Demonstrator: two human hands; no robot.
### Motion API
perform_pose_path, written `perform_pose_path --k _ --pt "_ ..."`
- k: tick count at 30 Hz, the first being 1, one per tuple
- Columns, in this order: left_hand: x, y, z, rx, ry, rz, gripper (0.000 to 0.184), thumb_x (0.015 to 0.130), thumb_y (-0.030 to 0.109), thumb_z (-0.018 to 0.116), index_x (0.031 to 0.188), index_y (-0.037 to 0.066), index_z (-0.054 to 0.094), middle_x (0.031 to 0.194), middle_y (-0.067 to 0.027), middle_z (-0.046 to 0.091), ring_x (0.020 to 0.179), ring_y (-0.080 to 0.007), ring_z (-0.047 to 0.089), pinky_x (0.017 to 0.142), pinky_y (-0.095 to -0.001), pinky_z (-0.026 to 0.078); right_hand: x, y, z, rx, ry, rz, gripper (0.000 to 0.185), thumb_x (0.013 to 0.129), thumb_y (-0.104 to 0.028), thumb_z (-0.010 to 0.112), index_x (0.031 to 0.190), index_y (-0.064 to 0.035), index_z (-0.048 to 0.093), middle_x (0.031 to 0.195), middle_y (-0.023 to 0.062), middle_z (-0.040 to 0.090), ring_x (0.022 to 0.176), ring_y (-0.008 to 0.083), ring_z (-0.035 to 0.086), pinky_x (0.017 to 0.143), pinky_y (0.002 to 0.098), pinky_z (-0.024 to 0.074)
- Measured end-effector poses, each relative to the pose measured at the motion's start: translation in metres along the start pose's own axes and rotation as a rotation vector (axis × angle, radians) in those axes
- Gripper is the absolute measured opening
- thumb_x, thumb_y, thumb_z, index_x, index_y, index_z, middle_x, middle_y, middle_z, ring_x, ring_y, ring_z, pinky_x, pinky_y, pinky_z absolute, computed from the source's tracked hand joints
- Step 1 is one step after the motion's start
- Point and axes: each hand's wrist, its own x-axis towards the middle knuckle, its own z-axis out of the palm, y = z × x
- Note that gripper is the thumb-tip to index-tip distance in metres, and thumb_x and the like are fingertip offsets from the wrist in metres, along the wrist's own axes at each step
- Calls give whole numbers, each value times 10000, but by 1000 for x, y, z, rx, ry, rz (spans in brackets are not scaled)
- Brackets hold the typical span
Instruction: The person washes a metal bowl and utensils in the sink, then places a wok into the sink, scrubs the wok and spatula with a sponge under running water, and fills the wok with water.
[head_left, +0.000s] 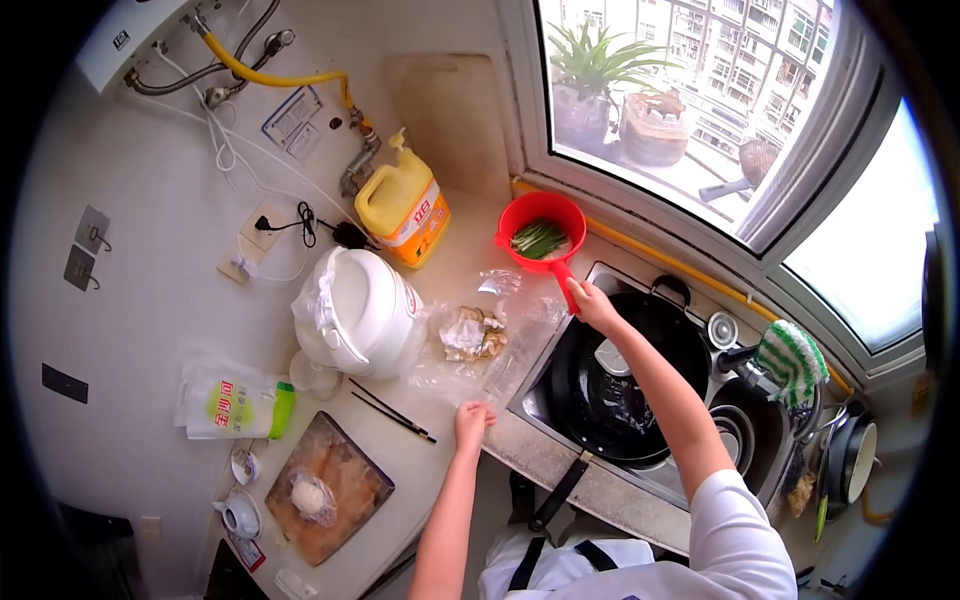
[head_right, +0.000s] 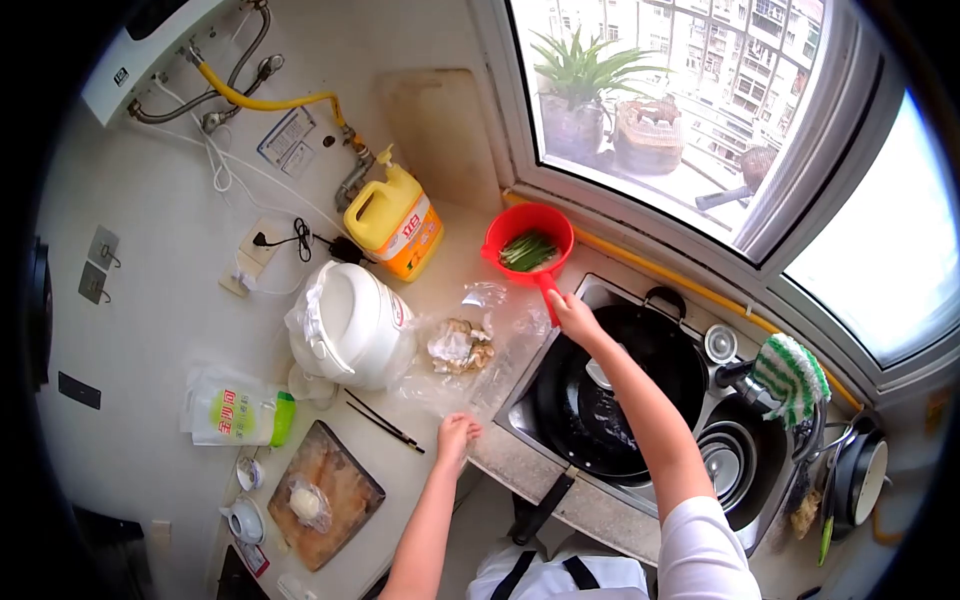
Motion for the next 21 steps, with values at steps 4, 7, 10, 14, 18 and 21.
perform_pose_path --k 4,7,10,14,18,21 --pt "25 40 4 -87 18 126 168 848 64 527 973 -25 459 816 -131 586 690 -192 601 606 -284 523 22 -28 74 245 -156 -52 513 908 -425 387 636 -11 515 526 66 519 383 146 460 387 286 363" --pt "33 50 -10 -112 180 246 145 847 51 533 958 -17 468 813 -125 587 679 -199 598 618 -287 524 44 -41 131 446 -66 41 401 906 -356 430 733 0 491 539 74 522 421 170 534 364 290 401" --pt "27 53 -23 -191 238 239 169 842 48 546 975 -14 461 818 -127 583 701 -201 597 631 -292 525 57 -61 157 241 -114 87 448 890 -386 404 733 16 525 581 162 564 434 238 568 440 363 445" --pt "4 48 -44 -244 228 204 352 835 57 546 1138 -6 379 1029 -176 526 813 -226 584 754 -322 498 19 -72 135 -20 42 -35 394 862 -347 479 862 37 568 803 231 600 778 307 605 699 365 462" --pt "-58 18 -66 -38 170 138 263 868 162 518 1065 13 426 970 -143 565 768 -191 583 673 -278 476 -163 -80 -18 -73 538 -442 152 810 -129 565 877 6 580 806 163 588 737 264 579 666 323 454" --pt "-99 -16 -61 266 -84 -56 224 886 244 510 946 28 503 821 -89 614 676 -124 580 604 -233 450 -301 -61 -153 -518 1314 -250 112 818 -27 471 889 5 550 800 108 503 741 219 498 702 317 412"
